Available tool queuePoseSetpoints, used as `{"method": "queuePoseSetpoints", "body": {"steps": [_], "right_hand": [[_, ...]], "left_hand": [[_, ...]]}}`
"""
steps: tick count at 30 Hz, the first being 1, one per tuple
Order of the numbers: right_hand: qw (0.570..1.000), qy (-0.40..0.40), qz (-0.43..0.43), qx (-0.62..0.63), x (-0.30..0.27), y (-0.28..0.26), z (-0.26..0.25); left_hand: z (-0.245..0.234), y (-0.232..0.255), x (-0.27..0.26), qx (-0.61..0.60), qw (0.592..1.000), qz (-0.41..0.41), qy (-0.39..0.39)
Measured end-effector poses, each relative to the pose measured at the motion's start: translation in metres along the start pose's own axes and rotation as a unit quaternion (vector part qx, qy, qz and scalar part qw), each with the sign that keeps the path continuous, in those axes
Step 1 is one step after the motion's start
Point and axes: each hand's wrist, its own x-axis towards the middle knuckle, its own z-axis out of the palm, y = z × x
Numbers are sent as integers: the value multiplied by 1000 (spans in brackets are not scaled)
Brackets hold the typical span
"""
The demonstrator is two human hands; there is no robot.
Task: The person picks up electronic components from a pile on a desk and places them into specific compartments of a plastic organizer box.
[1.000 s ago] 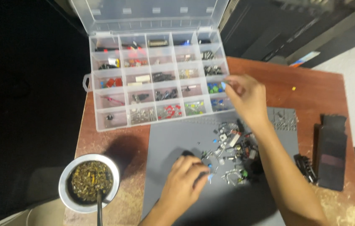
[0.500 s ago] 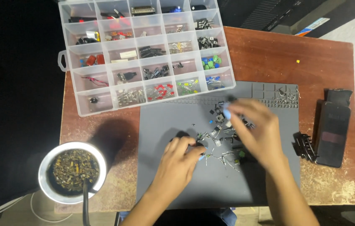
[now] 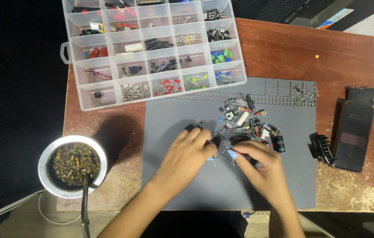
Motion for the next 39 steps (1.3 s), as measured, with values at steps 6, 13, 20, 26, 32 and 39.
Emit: {"method": "queuePoseSetpoints", "body": {"steps": [6,13,20,26,32,39], "right_hand": [[1000,-11,-7,10,-6,-6,7],[998,3,-59,16,-12,-13,34],[991,19,-124,-49,-7,-9,39],[986,13,-131,-103,-8,-1,40],[995,-20,-93,-38,-11,-11,36],[995,13,-93,26,-7,-26,36]], "left_hand": [[-13,4,-14,-160,983,-37,84],[-22,20,-31,-223,958,-117,140],[-13,17,-37,-301,925,-139,183],[-15,17,-43,-303,922,-156,184],[-14,19,-49,-360,893,-177,206],[-31,28,-48,-445,853,-192,192]]}}
